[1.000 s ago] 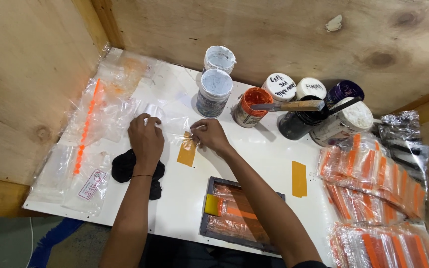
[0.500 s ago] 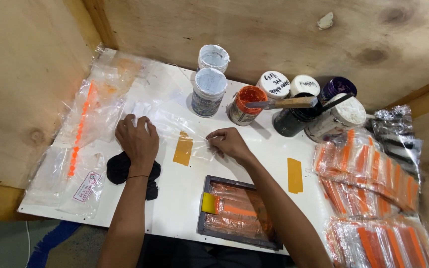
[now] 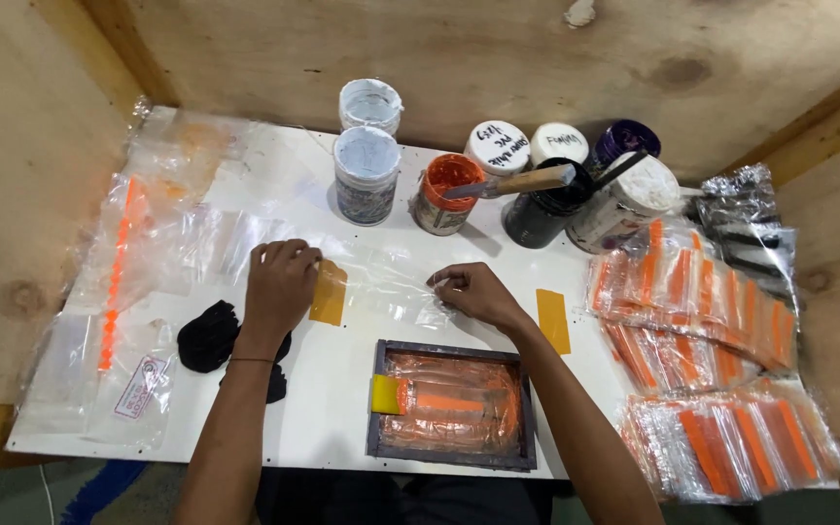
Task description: The person uses a squeegee to spread orange ink across a screen printing frame. They then place a clear plastic bag under the frame, press the ink through the screen onto the bag, and set the printed bag aside. This process is repeated with multiple plastic bags.
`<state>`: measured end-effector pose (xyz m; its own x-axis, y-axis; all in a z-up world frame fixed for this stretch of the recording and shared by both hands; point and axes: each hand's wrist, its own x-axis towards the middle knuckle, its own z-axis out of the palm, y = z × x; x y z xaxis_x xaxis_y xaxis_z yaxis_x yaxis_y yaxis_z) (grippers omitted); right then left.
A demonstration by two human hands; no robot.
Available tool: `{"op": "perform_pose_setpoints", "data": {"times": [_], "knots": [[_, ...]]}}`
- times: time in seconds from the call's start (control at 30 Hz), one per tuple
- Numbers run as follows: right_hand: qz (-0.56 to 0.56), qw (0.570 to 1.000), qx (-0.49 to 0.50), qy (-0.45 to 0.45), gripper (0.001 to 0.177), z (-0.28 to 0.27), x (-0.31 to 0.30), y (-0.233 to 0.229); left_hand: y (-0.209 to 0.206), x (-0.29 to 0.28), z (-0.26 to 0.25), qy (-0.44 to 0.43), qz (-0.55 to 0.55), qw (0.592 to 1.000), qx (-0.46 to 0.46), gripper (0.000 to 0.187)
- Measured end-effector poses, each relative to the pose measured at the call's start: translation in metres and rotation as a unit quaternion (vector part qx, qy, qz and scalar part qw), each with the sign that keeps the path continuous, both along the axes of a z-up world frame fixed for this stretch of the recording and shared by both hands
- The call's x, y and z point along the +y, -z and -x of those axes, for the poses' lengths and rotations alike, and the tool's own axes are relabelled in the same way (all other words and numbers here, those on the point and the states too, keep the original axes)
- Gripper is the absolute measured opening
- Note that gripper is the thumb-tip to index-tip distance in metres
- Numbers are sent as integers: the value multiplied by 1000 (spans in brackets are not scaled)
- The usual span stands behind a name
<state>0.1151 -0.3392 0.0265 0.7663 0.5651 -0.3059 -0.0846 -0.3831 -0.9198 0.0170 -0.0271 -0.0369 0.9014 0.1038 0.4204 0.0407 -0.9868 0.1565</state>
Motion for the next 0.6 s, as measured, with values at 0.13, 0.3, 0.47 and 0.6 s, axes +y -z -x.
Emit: {"op": "perform_pose_setpoints", "data": {"times": [0.13,0.3,0.47,0.6], "knots": [[11,1000,-11,-7,28,1,-26,1,-13,-8,8,1,-15,1000,2,14],[148,981,-123,-9,36,7,-58,-17,-37,-35,16,132,24,991,30,13],[168,979,-113,12,40,15,-85,-18,-43,-44,14,149,51,986,47,14],[170,980,-97,44,50,16,-101,-18,-37,-34,15,139,54,987,56,16]]}}
